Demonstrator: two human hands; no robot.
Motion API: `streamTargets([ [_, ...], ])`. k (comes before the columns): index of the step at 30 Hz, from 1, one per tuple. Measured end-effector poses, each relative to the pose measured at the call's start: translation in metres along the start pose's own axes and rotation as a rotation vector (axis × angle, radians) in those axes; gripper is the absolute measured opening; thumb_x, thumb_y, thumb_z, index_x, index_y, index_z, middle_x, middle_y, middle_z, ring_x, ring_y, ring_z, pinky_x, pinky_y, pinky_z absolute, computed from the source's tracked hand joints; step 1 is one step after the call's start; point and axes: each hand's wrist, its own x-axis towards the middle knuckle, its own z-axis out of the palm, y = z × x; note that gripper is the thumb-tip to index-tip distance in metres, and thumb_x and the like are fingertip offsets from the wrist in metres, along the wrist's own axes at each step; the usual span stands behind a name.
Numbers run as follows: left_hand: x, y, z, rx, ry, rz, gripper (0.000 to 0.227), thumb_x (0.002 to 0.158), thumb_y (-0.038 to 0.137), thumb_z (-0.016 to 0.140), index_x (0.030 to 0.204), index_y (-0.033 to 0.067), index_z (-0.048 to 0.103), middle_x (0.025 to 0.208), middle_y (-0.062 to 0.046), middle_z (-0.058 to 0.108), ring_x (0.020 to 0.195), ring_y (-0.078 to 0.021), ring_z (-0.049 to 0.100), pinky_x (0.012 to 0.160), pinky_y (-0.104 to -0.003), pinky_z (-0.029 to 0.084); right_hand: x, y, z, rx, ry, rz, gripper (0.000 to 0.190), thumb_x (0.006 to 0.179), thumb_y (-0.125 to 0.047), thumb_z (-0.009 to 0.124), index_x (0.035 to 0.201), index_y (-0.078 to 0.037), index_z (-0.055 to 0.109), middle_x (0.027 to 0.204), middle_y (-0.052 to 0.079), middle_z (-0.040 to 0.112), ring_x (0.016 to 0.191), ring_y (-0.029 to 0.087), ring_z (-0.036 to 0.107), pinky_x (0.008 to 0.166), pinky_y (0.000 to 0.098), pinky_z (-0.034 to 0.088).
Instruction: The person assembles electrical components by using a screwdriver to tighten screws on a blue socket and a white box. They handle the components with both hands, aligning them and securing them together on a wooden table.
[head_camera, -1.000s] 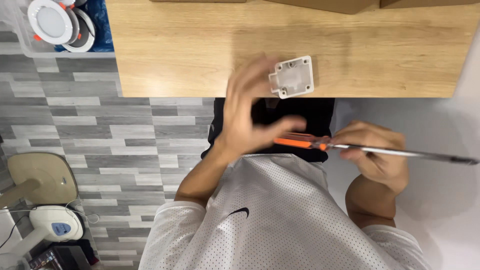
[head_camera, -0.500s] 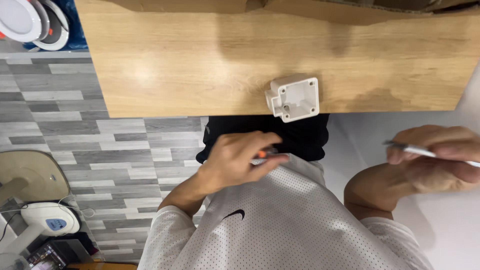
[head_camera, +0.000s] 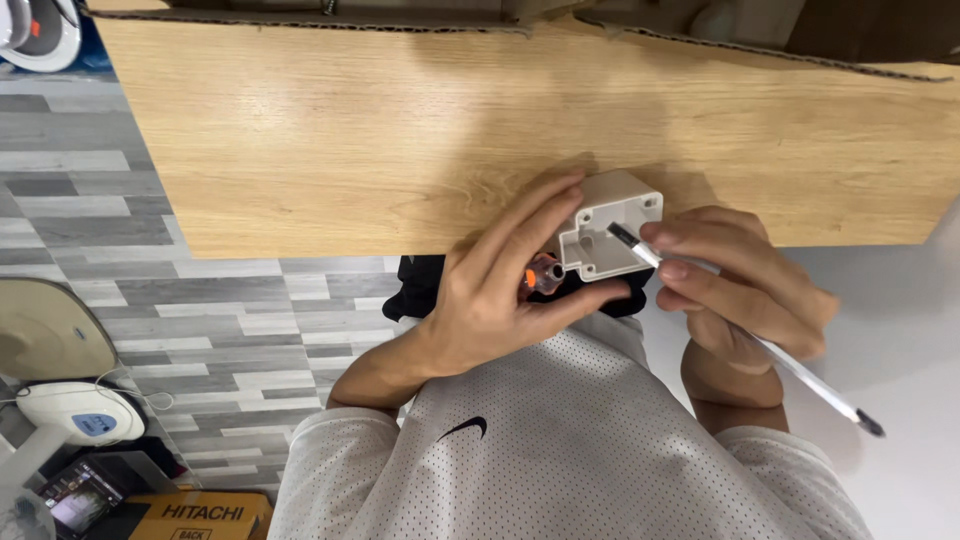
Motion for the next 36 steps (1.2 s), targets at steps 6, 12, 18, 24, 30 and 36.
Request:
streamTargets([
  [6,0.012,0.004,-0.006,-0.041,-0.007,-0.018,0.068,0.1,0.025,0.097,0.142,-0.0099,0.056,0.14,-0.028,0.07,0.131,-0.0422,0.077,0.114,-0.047,0.073,0.0,-0.011,0.011,-0.04,0.006,0.123,0.014,0.102,-0.003,0.067,0.108,0.01,0.066,0.109,0.035,0.074,0.104,0.048,0.081,0.099,0.0593,0.068],
  [12,0.015,0.004,-0.008,-0.078,-0.021,-0.016,0.059,0.104,0.021,0.091,0.14,-0.0114,0.057,0.14,-0.029,0.07,0.13,-0.0431,0.079,0.113,-0.047,0.073,0.005,-0.017,0.003,-0.086,-0.143,0.167,0.019,0.102,-0.005,0.071,0.113,0.009,0.066,0.117,0.035,0.074,0.112,0.049,0.081,0.109,0.0624,0.062],
  [18,0.017,0.006,-0.012,-0.09,-0.038,-0.032,0.051,0.109,0.022,0.082,0.14,-0.0113,0.059,0.141,-0.03,0.069,0.131,-0.0435,0.078,0.115,-0.047,0.071,-0.004,-0.014,0.009,-0.135,-0.115,0.144,0.02,0.104,-0.004,0.071,0.119,0.008,0.064,0.116,0.036,0.075,0.11,0.051,0.081,0.109,0.0655,0.061],
  [24,0.012,0.003,-0.009,-0.04,-0.04,-0.021,0.046,0.112,0.024,0.075,0.14,-0.0102,0.06,0.141,-0.029,0.069,0.13,-0.0426,0.079,0.112,-0.047,0.073,-0.012,-0.001,0.011,-0.22,-0.135,-0.093,0.016,0.106,0.001,0.068,0.117,0.011,0.064,0.111,0.039,0.073,0.097,0.048,0.084,0.099,0.0709,0.062],
  [30,0.012,0.004,-0.011,-0.03,-0.056,-0.022,0.046,0.112,0.024,0.077,0.14,-0.0103,0.063,0.14,-0.028,0.07,0.128,-0.0385,0.08,0.11,-0.044,0.072,-0.015,-0.002,0.011,-0.248,-0.167,-0.117,0.017,0.107,0.001,0.07,0.119,0.011,0.064,0.114,0.039,0.073,0.095,0.048,0.085,0.101,0.0729,0.06],
  [36,0.012,0.004,-0.009,-0.011,-0.045,-0.015,0.046,0.111,0.026,0.076,0.138,-0.0098,0.064,0.139,-0.026,0.071,0.127,-0.0376,0.08,0.109,-0.044,0.073,-0.014,-0.004,0.011,-0.241,-0.167,-0.103,0.017,0.106,0.001,0.07,0.119,0.012,0.066,0.114,0.037,0.073,0.097,0.05,0.085,0.101,0.0741,0.059],
])
